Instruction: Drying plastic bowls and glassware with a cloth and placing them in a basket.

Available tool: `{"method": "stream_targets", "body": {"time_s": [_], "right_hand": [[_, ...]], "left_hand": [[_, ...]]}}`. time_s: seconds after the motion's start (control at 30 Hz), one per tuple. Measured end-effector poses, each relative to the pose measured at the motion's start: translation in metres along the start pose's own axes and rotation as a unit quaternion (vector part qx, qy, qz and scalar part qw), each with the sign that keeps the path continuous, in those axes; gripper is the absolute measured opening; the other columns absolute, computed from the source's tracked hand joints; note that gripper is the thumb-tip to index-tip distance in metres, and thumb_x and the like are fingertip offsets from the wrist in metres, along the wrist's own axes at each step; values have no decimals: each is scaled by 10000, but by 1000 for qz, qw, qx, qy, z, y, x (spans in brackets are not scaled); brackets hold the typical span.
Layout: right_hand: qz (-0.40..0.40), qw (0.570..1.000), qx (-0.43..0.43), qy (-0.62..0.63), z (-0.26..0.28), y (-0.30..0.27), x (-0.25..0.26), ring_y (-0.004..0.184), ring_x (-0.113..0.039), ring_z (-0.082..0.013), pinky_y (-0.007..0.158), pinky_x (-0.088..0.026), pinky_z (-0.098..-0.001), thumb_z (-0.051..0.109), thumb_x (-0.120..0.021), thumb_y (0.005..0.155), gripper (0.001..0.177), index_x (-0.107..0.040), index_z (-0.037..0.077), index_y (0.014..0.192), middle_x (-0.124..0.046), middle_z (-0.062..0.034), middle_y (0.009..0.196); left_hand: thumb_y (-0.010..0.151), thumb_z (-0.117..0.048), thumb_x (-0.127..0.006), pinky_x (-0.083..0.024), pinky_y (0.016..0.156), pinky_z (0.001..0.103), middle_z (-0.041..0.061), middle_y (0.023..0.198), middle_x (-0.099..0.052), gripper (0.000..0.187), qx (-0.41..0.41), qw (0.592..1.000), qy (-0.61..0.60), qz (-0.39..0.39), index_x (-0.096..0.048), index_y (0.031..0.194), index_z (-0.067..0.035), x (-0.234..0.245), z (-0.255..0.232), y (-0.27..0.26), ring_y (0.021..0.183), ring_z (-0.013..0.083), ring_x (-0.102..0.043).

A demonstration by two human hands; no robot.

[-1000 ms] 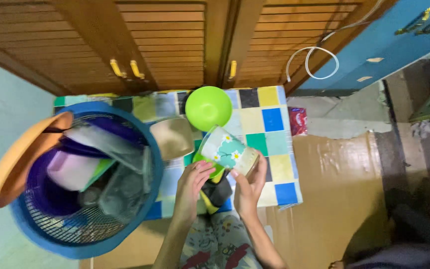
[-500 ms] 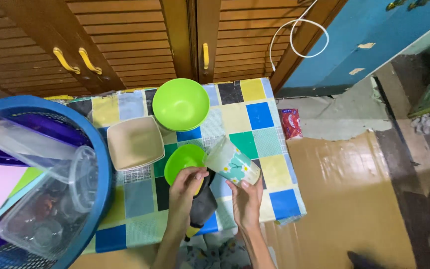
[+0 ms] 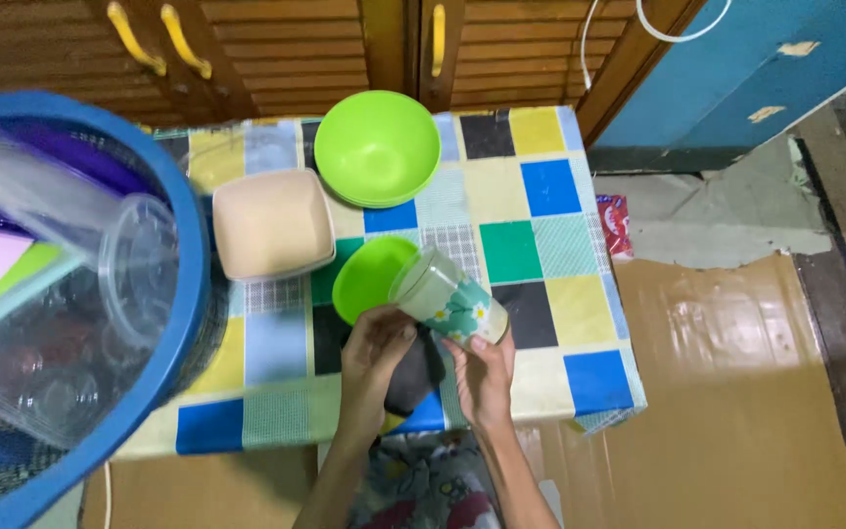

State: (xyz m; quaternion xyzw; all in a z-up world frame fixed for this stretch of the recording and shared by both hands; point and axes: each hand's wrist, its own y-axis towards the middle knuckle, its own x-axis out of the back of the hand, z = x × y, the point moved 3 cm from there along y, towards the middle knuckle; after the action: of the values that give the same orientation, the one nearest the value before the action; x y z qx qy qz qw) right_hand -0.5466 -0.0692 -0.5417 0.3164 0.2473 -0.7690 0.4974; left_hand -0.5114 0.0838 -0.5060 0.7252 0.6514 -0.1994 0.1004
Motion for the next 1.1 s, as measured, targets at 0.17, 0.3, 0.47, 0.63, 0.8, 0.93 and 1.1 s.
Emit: {"method": "stream_targets", "body": {"time_s": [0.17, 0.3, 0.47, 0.63, 0.8, 0.93, 1.1], "right_hand": [[22, 999, -31, -11, -12, -29, 0, 1224, -600, -289, 996, -550, -435, 131, -626, 888, 644, -370, 1, 1464, -548, -186, 1356], [61, 995, -71, -14, -32, -60, -7, 1203, -598, -291, 973, -553, -450, 108, -629, 873, 662, -366, 13, 1474, -544, -186, 1335], [128, 982, -113, -84, -63, -85, -16, 1205, -579, -267, 995, -542, -435, 89, -683, 833, 694, -367, 34, 1448, -514, -153, 1315], [229, 898, -59, -370, -70, -96, -25, 1267, -539, -244, 1044, -454, -376, 165, -772, 880, 697, -406, 36, 1459, -522, -133, 1367], [230, 795, 59, -558, -55, -92, -39, 1298, -509, -332, 1099, -421, -421, 280, -810, 874, 760, -410, 49, 1477, -485, -175, 1378], [231, 728, 135, -631, -49, -81, -44, 1285, -455, -424, 1078, -370, -468, 301, -861, 777, 905, -356, 18, 1473, -447, -226, 1367], [233, 683, 159, -674, -77, -63, -11, 1178, -547, -424, 944, -436, -467, 189, -784, 781, 767, -445, 37, 1452, -525, -219, 1317]], "left_hand": [[913, -121, -725, -454, 1072, 353, 106, 1274, -641, 499, -15, 999, -28, 3, -542, 1367, -26, 8, 7, -20, 1229, 201, -602], [860, -104, -749, -428, 1091, 354, 85, 1356, -598, 647, -43, 997, -52, -25, -469, 1441, -51, 15, -6, -46, 1289, 179, -560], [854, -58, -792, -504, 986, 370, 125, 1271, -652, 621, -38, 994, -61, -79, -524, 1405, 41, 70, 27, -69, 1167, 211, -628], [792, -10, -832, -573, 879, 352, 138, 1189, -684, 684, -27, 990, -10, -138, -533, 1401, 80, 80, -13, -86, 1049, 222, -685], [712, -3, -878, -570, 945, 338, 113, 1222, -658, 956, -160, 973, 114, -124, -372, 1523, 41, 117, 31, -76, 1088, 194, -668], [727, -17, -895, -560, 975, 350, 128, 1259, -641, 1006, -192, 964, 143, -121, -321, 1552, 40, 127, 59, -67, 1131, 214, -656], [746, -64, -911, -567, 997, 362, 146, 1281, -653, 1022, -201, 949, 215, -112, -301, 1561, 29, 123, 67, -63, 1165, 235, -663]]}}
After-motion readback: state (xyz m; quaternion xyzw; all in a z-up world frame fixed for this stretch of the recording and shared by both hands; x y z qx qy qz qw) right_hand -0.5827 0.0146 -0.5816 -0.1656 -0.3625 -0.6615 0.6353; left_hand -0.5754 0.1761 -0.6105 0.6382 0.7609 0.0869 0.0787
